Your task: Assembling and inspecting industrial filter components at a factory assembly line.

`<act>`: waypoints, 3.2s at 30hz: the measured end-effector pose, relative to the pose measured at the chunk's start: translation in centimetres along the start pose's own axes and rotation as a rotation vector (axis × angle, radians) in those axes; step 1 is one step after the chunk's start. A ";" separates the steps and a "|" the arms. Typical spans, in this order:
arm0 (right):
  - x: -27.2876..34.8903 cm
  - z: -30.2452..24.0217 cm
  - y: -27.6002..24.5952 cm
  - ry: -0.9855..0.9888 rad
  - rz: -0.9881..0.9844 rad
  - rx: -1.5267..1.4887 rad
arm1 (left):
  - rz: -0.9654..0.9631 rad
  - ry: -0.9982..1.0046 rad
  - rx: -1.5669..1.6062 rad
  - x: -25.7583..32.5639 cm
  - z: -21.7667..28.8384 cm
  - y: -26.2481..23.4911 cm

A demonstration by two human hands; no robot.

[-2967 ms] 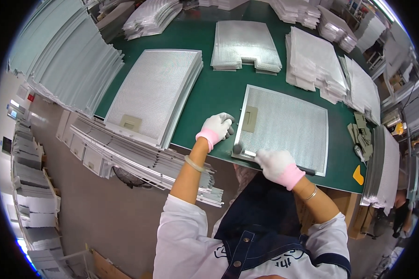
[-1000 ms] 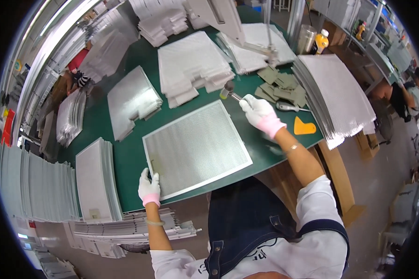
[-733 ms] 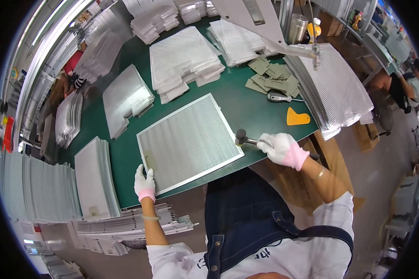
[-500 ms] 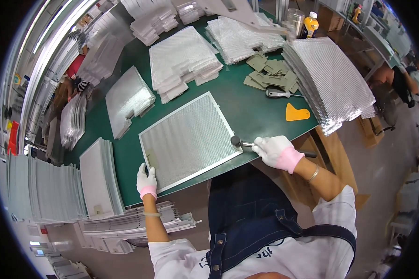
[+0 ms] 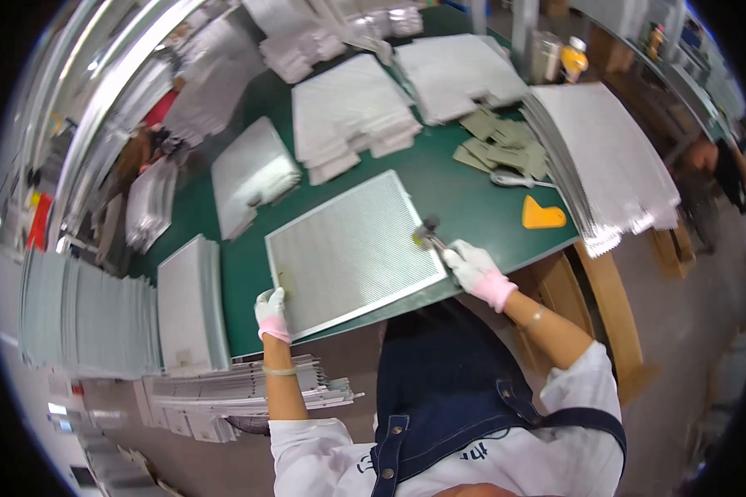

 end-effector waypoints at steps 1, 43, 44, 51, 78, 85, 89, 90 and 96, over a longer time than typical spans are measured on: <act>-0.3 0.0 -0.3 0.011 0.027 0.067 | -0.055 -0.018 0.208 0.9 1.2 1.1; -21.1 -19.2 14.2 -0.587 -0.073 0.669 | 0.209 0.409 -0.442 -6.2 13.3 -3.1; -22.8 -19.1 15.2 -0.585 -0.034 0.672 | 0.232 0.398 -0.383 -8.2 13.3 -3.2; -30.1 -20.6 19.3 -0.410 0.076 0.752 | 0.262 0.307 -0.493 -18.6 14.1 -2.3; -31.7 -24.3 15.9 -0.391 -0.310 -0.863 | 0.149 0.116 -0.030 -21.2 12.7 -4.4; -13.8 -21.5 2.5 -0.556 0.091 -0.340 | 0.140 0.623 0.359 -2.1 19.6 -3.5; -3.1 -11.5 0.5 -0.295 0.108 0.546 | -0.202 0.252 -0.229 7.9 12.7 5.3; -2.2 -6.7 0.9 0.094 -0.100 0.728 | -0.365 0.170 -0.462 8.7 10.8 8.2; 0.5 -0.2 0.0 0.078 -0.078 0.982 | -0.557 0.209 -0.802 10.7 11.9 13.3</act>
Point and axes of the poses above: each hand's wrist, its own x-axis away from the middle knuckle, its own y-axis out of the palm, z = x × y, the point moved 10 cm from there along -x, towards the middle knuckle, and after that the axes turned 5 degrees about -z, right-handed, at the moved point
